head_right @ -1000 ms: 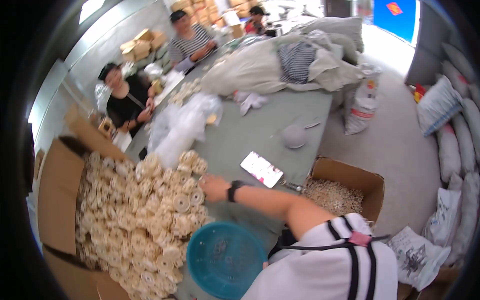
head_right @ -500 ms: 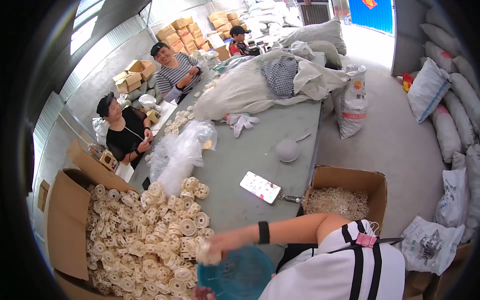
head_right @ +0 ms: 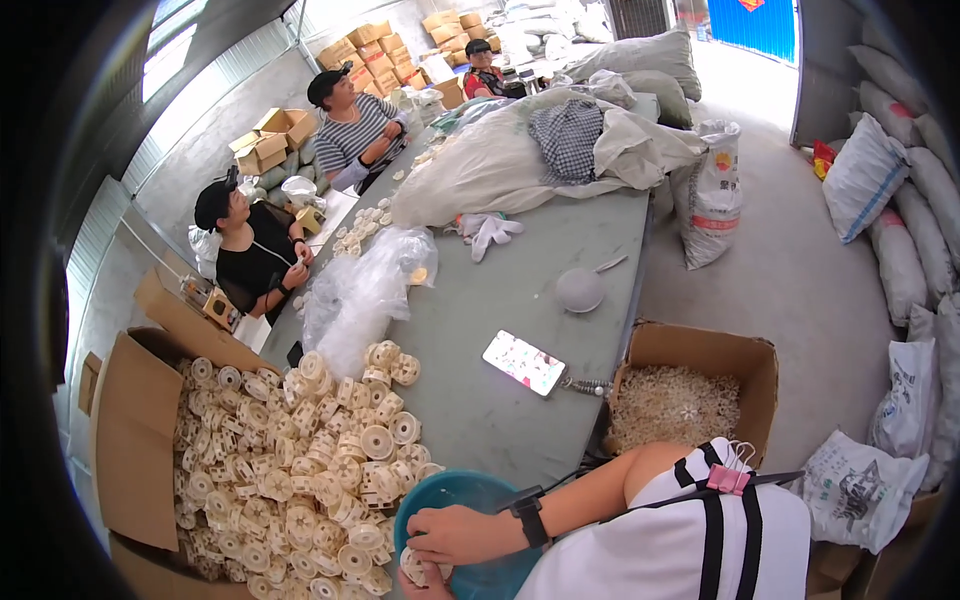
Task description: Assembling small plastic components by inserting springs and snapping parts together.
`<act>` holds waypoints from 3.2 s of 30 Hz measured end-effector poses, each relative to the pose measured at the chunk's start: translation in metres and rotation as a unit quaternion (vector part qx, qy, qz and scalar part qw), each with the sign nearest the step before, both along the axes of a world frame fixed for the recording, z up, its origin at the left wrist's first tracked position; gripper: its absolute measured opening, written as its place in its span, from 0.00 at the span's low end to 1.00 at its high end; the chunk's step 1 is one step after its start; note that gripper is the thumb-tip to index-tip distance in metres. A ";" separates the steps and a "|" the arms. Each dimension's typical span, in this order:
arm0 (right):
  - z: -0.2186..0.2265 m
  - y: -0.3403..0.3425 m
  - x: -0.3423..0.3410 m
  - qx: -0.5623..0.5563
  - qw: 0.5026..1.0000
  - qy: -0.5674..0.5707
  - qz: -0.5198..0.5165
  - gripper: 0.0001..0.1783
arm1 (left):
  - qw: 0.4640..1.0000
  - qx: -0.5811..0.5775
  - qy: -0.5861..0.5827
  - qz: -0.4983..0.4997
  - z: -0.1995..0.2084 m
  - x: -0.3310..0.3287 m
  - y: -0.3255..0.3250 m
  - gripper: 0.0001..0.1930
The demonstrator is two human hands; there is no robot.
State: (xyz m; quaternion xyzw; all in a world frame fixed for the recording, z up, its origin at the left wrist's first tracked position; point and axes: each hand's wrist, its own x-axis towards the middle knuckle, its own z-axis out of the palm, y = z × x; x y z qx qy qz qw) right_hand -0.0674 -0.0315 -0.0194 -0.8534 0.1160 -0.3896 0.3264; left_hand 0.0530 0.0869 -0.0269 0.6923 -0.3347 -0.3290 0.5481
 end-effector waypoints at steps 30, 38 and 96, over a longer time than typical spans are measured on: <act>-0.001 -0.006 0.001 0.562 0.802 0.093 0.179 0.16 | 0.956 -0.105 0.252 -0.105 -0.015 0.013 0.010 0.48; 0.005 -0.019 -0.008 0.698 0.704 0.059 0.114 0.11 | 0.996 -0.041 -0.083 -0.013 -0.010 0.014 -0.002 0.41; -0.018 -0.020 -0.025 0.000 0.989 0.042 0.139 0.18 | 0.902 -0.014 0.419 -0.104 0.010 0.007 -0.011 0.30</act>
